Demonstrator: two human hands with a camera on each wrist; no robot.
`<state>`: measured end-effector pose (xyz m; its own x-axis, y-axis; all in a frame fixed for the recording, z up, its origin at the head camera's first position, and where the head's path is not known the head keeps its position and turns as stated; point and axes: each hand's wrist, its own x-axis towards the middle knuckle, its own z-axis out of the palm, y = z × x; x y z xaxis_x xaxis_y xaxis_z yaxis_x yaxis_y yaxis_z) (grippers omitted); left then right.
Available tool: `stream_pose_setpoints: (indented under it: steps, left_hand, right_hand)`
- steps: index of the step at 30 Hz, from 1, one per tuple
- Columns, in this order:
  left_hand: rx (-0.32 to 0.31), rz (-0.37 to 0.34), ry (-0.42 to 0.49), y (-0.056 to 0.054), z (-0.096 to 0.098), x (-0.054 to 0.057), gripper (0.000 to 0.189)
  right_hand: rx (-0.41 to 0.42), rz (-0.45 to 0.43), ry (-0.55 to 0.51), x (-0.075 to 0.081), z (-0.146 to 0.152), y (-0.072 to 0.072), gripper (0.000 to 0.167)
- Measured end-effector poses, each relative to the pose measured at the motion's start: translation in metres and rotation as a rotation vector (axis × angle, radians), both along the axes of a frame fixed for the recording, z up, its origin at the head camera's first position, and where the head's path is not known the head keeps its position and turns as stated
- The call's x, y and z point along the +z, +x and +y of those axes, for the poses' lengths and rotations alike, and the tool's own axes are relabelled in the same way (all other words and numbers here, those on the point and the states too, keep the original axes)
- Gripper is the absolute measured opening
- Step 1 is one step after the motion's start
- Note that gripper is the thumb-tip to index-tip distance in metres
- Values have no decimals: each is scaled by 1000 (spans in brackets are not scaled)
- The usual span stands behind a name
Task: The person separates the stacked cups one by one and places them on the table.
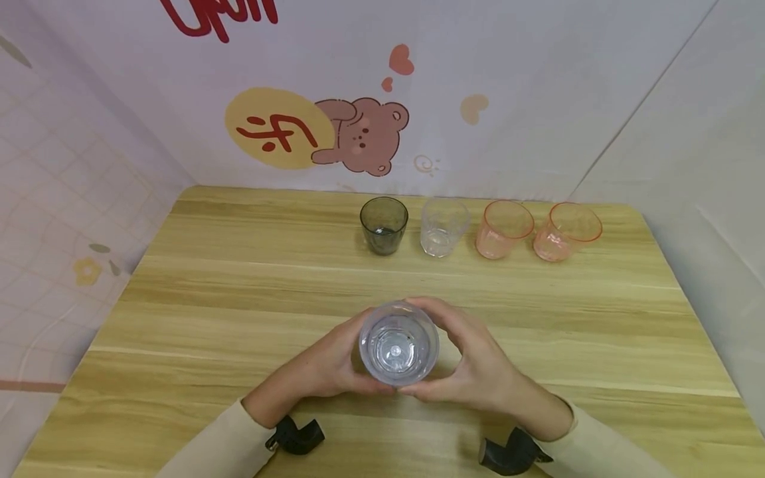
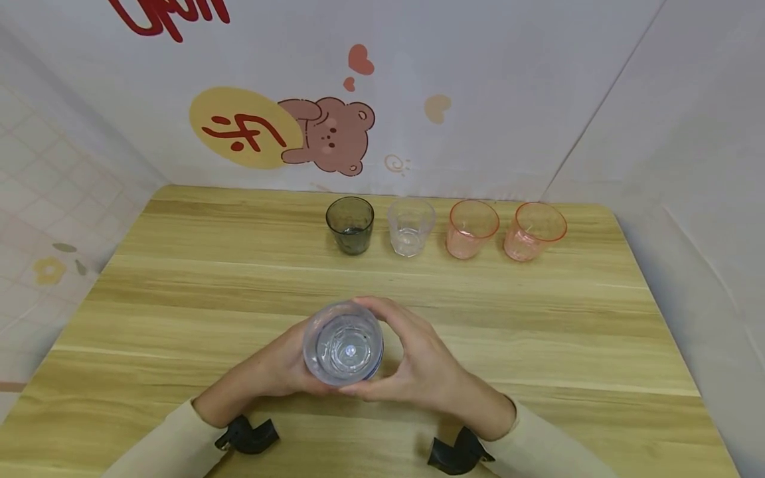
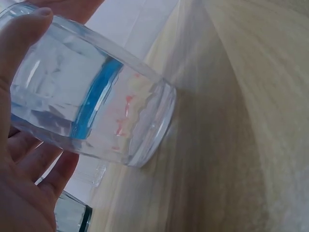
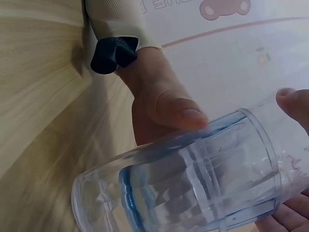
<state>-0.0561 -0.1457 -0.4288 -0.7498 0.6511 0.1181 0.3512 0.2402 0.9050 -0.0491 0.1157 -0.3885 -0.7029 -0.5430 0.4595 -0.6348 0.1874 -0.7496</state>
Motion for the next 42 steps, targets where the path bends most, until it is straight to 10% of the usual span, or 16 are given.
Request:
stream_pose_setpoints:
  steps: [42]
  left_hand:
    - [15,-11,0,1,2,-6,108]
  right_hand:
    - [123,-104,-161,36,10,3,102]
